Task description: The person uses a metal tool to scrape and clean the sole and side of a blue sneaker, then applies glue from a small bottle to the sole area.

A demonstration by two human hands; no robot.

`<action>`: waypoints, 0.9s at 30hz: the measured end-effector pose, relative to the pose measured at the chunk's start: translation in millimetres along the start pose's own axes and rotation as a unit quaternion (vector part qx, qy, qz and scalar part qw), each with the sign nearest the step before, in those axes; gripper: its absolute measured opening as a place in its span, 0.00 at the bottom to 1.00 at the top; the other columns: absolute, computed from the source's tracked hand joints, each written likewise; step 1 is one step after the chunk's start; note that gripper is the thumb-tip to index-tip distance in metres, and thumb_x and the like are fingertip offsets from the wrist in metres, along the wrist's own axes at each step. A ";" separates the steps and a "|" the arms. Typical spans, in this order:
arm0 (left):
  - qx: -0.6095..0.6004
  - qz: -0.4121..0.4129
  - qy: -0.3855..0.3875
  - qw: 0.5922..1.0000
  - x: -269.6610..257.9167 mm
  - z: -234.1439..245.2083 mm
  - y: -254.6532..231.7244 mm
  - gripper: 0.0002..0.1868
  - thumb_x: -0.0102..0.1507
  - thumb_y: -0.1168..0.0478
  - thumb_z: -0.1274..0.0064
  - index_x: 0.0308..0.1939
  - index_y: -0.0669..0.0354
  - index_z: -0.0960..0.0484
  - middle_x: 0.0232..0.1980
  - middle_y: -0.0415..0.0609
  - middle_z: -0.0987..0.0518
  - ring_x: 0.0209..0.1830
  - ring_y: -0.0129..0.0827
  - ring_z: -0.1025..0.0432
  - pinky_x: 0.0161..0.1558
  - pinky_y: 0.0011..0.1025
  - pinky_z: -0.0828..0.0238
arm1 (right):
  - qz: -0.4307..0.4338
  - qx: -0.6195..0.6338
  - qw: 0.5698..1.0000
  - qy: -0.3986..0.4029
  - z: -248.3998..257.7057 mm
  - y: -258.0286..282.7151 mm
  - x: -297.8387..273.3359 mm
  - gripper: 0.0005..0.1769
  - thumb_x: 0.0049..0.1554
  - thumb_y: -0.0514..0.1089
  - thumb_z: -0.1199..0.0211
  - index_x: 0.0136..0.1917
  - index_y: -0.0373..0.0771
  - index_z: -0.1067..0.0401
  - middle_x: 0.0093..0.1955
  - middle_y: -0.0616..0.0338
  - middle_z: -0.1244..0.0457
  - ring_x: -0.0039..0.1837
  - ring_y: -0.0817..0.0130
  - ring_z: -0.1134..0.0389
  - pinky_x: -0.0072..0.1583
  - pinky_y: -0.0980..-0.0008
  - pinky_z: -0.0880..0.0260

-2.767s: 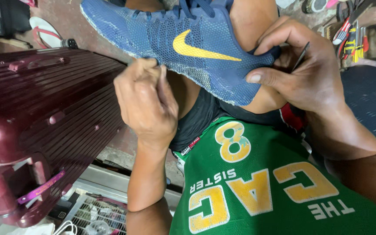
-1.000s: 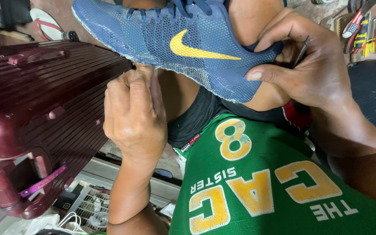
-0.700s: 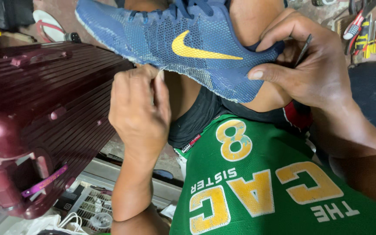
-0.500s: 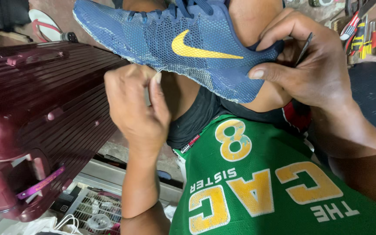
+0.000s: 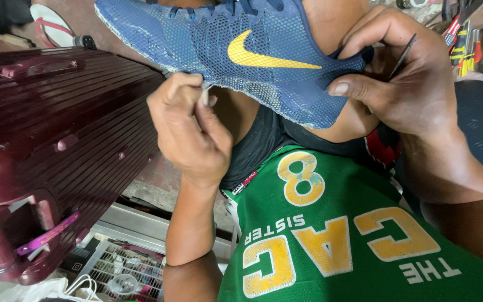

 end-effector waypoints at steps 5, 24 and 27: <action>0.012 -0.025 -0.010 1.000 -3.0 -1.5 -2.6 0.08 0.71 0.78 0.53 0.53 0.71 0.30 0.50 0.61 0.23 0.45 0.45 0.27 0.43 0.33 0.27 | -0.007 0.021 1.000 -0.007 1.2 -1.0 0.5 0.21 0.52 0.30 0.24 0.53 0.36 0.31 0.51 0.62 0.38 0.53 0.78 0.36 0.57 0.79 0.37; -0.196 0.098 0.002 0.976 -9.8 -6.9 27.4 0.04 0.75 0.72 0.53 0.49 0.65 0.32 0.48 0.55 0.24 0.44 0.38 0.27 0.52 0.27 0.27 | -0.045 0.049 0.998 -0.016 4.0 -5.5 1.9 0.15 0.56 0.30 0.27 0.52 0.33 0.32 0.51 0.63 0.37 0.47 0.82 0.36 0.52 0.83 0.33; -0.102 0.035 -0.025 0.994 -10.8 -3.0 17.8 0.04 0.74 0.73 0.53 0.50 0.66 0.31 0.52 0.58 0.23 0.45 0.41 0.26 0.51 0.30 0.26 | -0.084 -0.039 0.996 -0.009 2.5 -1.3 1.1 0.17 0.53 0.31 0.27 0.53 0.33 0.30 0.52 0.62 0.36 0.46 0.79 0.35 0.46 0.77 0.35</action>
Point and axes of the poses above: each hand's wrist, its own x-axis towards the middle knuckle, its own z-axis out of the back of the hand, y = z × x, the point moved 10 cm from there along x, towards the middle knuckle
